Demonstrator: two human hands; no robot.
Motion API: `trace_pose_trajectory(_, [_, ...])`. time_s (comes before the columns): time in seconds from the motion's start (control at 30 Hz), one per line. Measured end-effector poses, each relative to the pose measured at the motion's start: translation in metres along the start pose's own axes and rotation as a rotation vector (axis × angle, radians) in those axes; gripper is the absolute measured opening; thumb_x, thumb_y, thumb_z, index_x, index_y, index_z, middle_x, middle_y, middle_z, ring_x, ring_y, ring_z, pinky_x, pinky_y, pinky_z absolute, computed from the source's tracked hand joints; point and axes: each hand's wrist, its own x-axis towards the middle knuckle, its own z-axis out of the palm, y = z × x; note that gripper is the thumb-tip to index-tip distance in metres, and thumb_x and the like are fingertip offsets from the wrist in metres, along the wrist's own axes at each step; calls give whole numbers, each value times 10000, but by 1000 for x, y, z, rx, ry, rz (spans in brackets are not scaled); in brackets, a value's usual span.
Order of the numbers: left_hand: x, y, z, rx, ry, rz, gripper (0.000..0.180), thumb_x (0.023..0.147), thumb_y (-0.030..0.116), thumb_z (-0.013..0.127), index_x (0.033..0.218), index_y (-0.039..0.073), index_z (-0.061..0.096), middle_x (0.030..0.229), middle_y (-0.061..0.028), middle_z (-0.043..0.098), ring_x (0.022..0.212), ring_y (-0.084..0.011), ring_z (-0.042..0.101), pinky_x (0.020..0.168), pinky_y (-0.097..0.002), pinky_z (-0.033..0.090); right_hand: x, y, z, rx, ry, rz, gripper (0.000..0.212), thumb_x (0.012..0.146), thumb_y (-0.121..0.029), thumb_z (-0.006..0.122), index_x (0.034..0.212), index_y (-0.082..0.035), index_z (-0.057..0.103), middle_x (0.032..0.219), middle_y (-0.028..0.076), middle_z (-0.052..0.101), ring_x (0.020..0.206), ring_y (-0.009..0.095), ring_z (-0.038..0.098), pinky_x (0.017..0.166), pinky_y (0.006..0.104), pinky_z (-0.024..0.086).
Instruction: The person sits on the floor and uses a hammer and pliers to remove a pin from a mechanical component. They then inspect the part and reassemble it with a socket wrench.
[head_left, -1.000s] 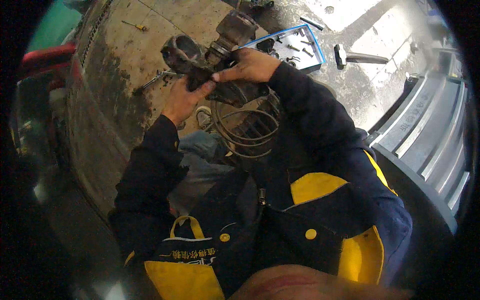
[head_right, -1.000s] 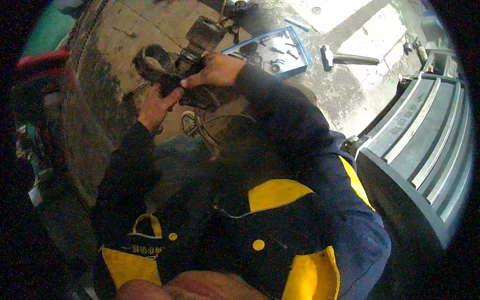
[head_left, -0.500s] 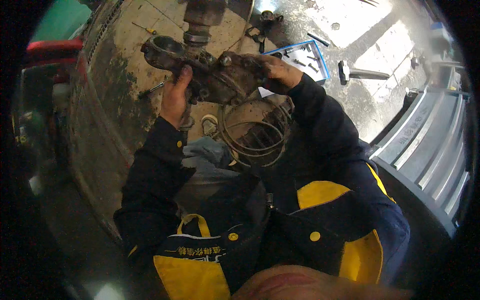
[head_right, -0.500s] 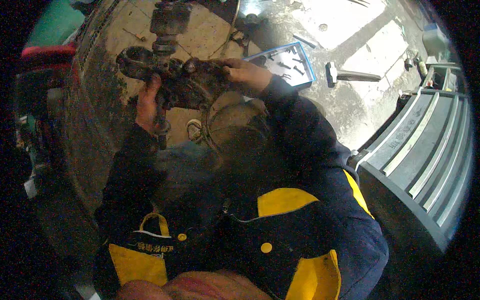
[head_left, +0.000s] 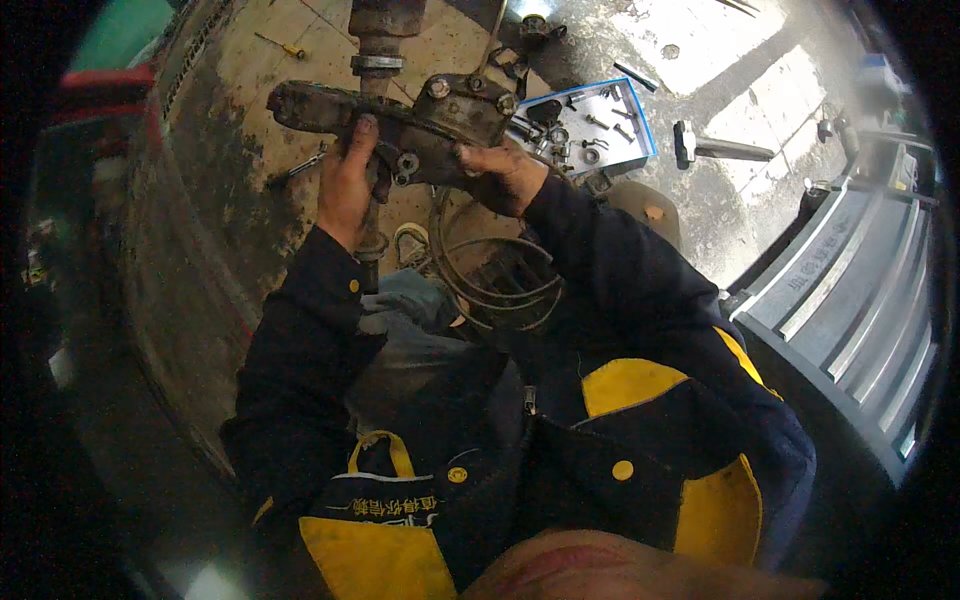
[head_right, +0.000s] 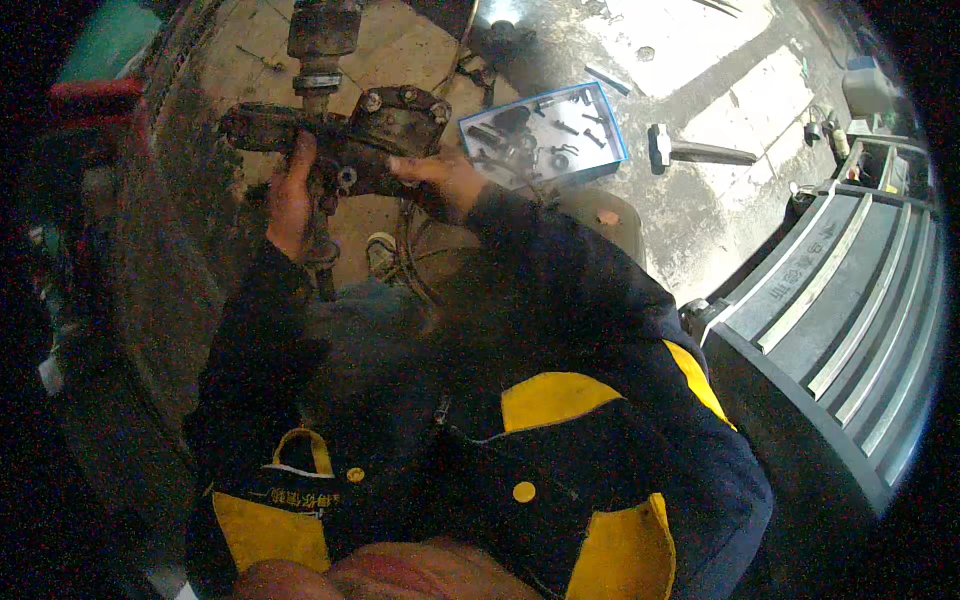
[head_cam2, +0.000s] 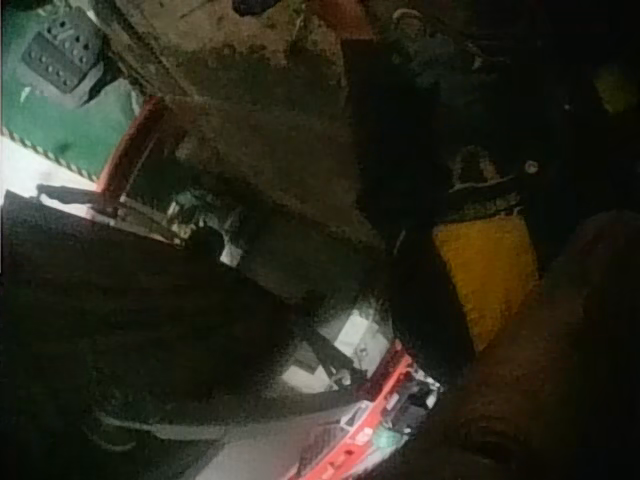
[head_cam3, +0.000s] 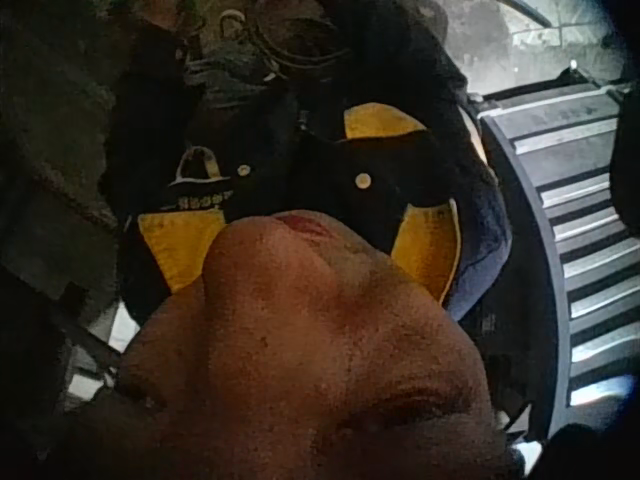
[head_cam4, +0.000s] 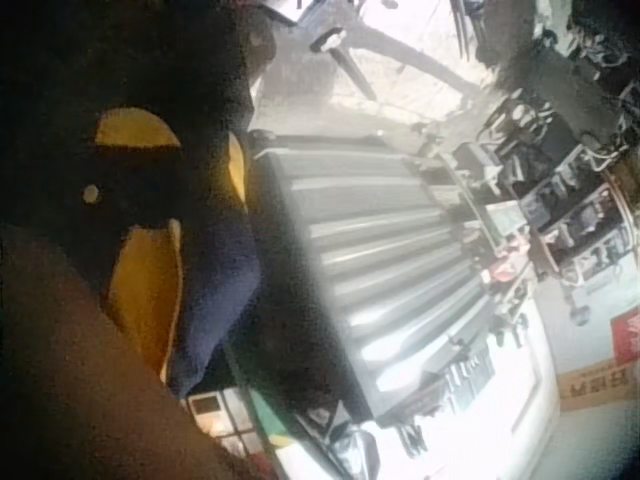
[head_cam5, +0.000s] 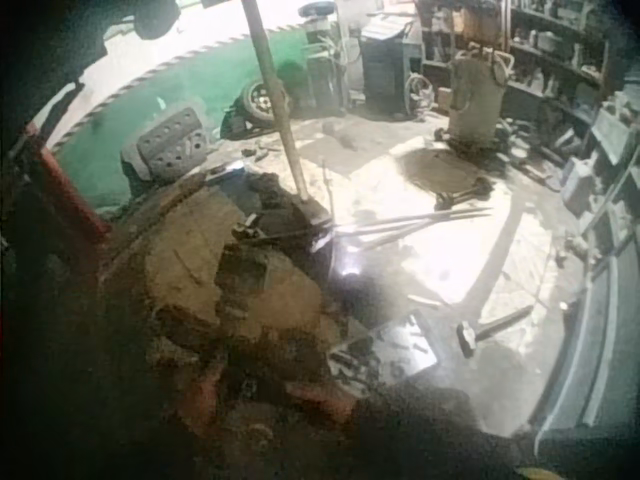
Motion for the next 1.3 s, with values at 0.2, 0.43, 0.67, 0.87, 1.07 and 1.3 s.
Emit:
trace_pose_trajectory(0.2, [-5,9,-4,224,-70,41,448,1023,460,672,1074,19,736,899,1,695,767,-109,613,677,-316,484,-6,2,14,-77,92,-256,514,930,-374,795,1299,-34,683,1234,70,729,1086,194,679,962,351,520])
trace_pose_trajectory(0.43, [-20,14,-3,119,-150,63,267,967,337,719,953,72,691,788,29,593,678,-86,533,599,-300,409,-3,-20,14,201,51,-86,421,973,-304,746,1277,-17,696,1256,77,726,1135,206,677,1007,362,508])
trace_pose_trajectory(0.67, [-24,8,-10,89,-87,65,242,935,293,725,1004,65,681,796,20,588,672,-93,518,603,-309,411,0,-26,-1,-570,2,-675,388,989,-212,718,1322,-22,660,1267,79,726,1186,227,677,1047,385,522])
trace_pose_trajectory(0.87, [-28,-1,-12,172,-70,84,253,941,291,725,1035,58,693,791,16,596,674,-113,529,620,-325,432,5,-30,1,-90,-34,-334,380,1007,-180,665,1348,-14,642,1274,79,724,1173,216,680,1040,397,527])
trace_pose_trajectory(1.07, [-23,-16,-16,204,-105,169,324,963,289,713,1148,24,706,900,-22,676,744,-155,597,686,-358,493,-1,-31,13,300,-125,-275,408,1012,-220,652,1365,-16,635,1275,85,725,1170,209,678,1027,383,531])
trace_pose_trajectory(1.3, [-17,-26,-16,363,-44,447,307,956,271,709,1144,29,704,913,-29,670,755,-156,588,671,-374,484,0,-37,13,-274,36,-543,397,1010,-229,669,1350,-25,644,1319,96,707,1168,238,678,1016,388,535])
